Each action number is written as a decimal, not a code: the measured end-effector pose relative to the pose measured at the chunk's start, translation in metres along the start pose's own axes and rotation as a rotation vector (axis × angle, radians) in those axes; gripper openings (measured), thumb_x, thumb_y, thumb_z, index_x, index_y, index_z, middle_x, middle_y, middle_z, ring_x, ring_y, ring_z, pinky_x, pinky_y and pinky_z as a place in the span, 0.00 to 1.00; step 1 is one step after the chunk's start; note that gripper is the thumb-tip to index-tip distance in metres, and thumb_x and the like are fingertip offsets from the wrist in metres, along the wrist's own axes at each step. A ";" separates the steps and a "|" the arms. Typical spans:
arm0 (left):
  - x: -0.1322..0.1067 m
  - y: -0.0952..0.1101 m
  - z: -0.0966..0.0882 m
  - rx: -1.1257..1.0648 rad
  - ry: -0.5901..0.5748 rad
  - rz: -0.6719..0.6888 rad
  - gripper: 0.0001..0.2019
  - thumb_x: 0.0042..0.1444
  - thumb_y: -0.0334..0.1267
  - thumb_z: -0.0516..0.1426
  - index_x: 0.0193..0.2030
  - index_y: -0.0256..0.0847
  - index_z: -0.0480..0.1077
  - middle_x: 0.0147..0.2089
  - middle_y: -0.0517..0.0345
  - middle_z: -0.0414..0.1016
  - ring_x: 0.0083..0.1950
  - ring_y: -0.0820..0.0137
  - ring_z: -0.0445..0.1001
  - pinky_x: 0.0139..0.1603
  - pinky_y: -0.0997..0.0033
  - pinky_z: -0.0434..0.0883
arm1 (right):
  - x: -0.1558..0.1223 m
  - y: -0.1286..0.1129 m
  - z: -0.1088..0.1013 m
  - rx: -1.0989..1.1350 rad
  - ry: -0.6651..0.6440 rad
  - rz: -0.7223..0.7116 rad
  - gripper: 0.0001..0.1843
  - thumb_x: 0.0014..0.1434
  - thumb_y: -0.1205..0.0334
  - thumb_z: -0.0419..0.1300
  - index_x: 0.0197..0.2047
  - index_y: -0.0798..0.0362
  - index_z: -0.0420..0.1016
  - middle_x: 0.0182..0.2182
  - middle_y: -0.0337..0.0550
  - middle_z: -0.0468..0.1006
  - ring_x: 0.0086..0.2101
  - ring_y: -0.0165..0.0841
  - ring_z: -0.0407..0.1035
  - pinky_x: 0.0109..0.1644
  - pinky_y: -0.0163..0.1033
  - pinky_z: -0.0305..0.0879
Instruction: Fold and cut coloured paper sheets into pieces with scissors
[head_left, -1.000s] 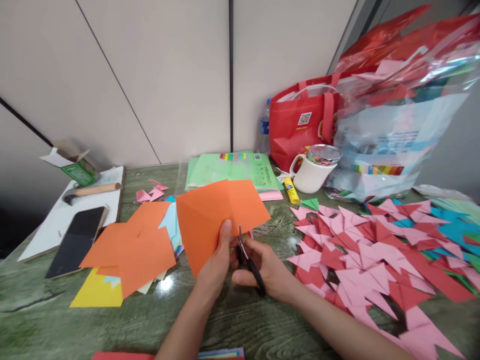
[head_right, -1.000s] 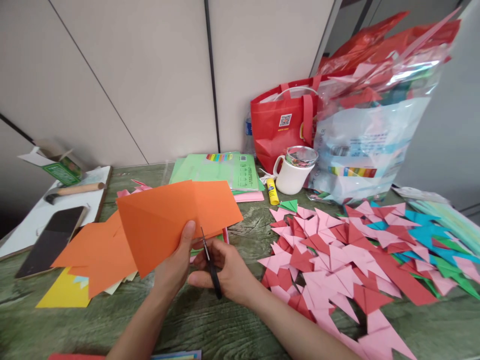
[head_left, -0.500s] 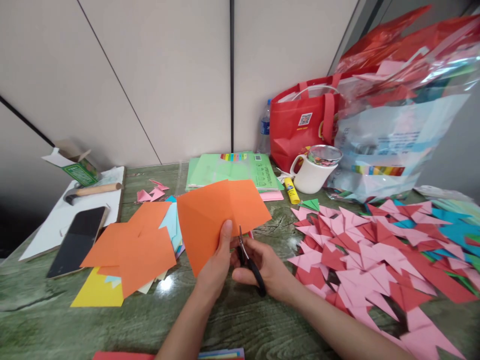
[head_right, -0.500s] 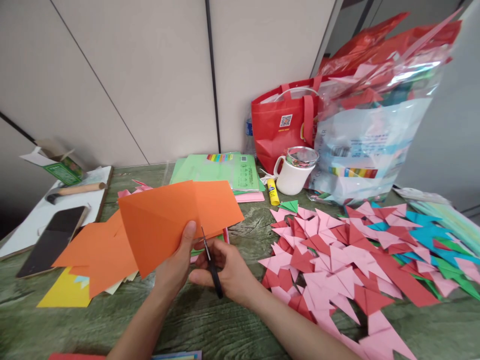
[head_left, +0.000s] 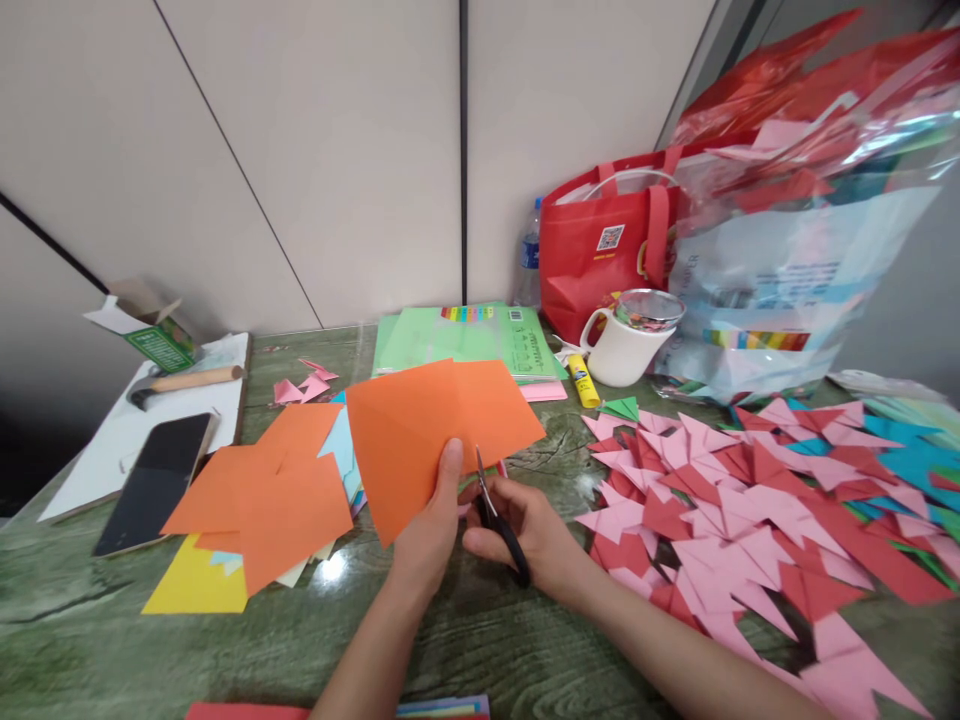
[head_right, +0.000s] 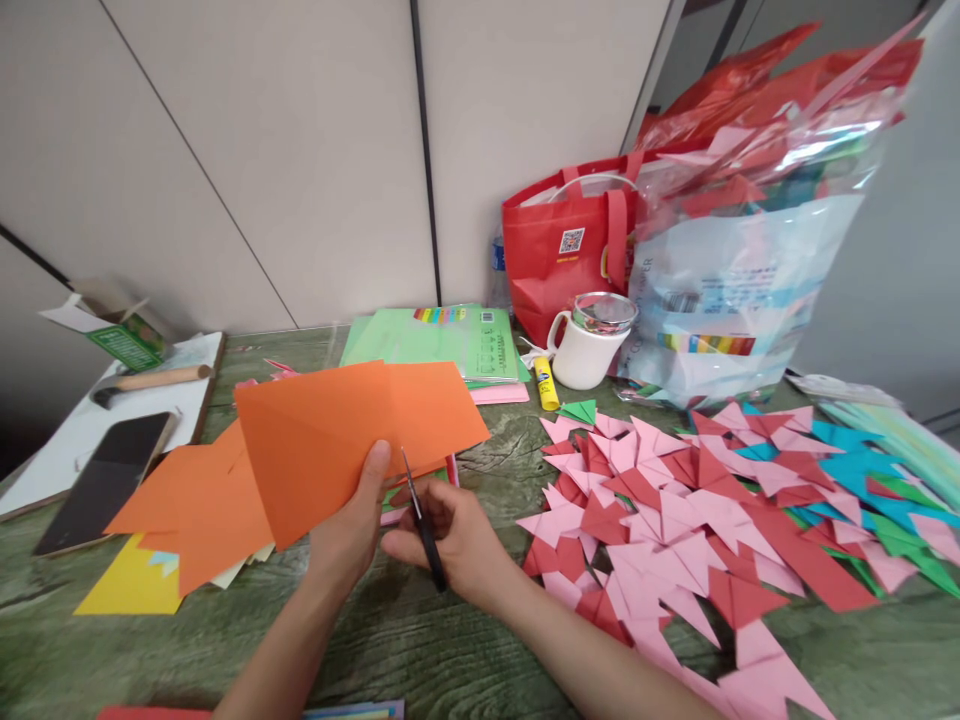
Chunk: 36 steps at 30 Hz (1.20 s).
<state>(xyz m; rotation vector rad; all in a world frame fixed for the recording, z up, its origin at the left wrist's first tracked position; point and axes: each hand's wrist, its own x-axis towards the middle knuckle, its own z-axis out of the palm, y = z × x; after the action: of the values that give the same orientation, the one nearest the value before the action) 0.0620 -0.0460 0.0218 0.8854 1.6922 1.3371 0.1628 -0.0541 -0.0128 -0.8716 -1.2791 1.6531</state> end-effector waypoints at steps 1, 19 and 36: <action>0.000 -0.001 0.000 0.000 0.009 0.017 0.17 0.46 0.52 0.55 0.36 0.42 0.72 0.40 0.54 0.76 0.39 0.67 0.74 0.42 0.68 0.70 | 0.000 0.001 0.000 0.000 0.000 -0.003 0.21 0.39 0.54 0.67 0.33 0.56 0.67 0.22 0.34 0.65 0.23 0.26 0.58 0.27 0.32 0.55; 0.000 -0.002 -0.001 0.032 0.030 0.043 0.20 0.45 0.53 0.55 0.41 0.43 0.69 0.46 0.54 0.73 0.47 0.66 0.71 0.48 0.68 0.67 | 0.000 0.006 0.000 -0.012 0.041 -0.016 0.19 0.38 0.53 0.67 0.30 0.55 0.68 0.23 0.36 0.70 0.25 0.28 0.63 0.30 0.34 0.61; 0.001 -0.005 -0.002 0.073 0.037 0.080 0.22 0.46 0.54 0.54 0.43 0.42 0.67 0.52 0.53 0.68 0.55 0.66 0.63 0.58 0.68 0.56 | 0.001 0.009 0.003 -0.017 0.103 0.055 0.17 0.40 0.55 0.66 0.28 0.56 0.67 0.16 0.32 0.66 0.15 0.23 0.58 0.18 0.30 0.54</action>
<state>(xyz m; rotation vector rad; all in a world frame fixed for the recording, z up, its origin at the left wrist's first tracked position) 0.0596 -0.0469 0.0165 0.9853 1.7600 1.3587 0.1578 -0.0555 -0.0206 -0.9973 -1.2099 1.6211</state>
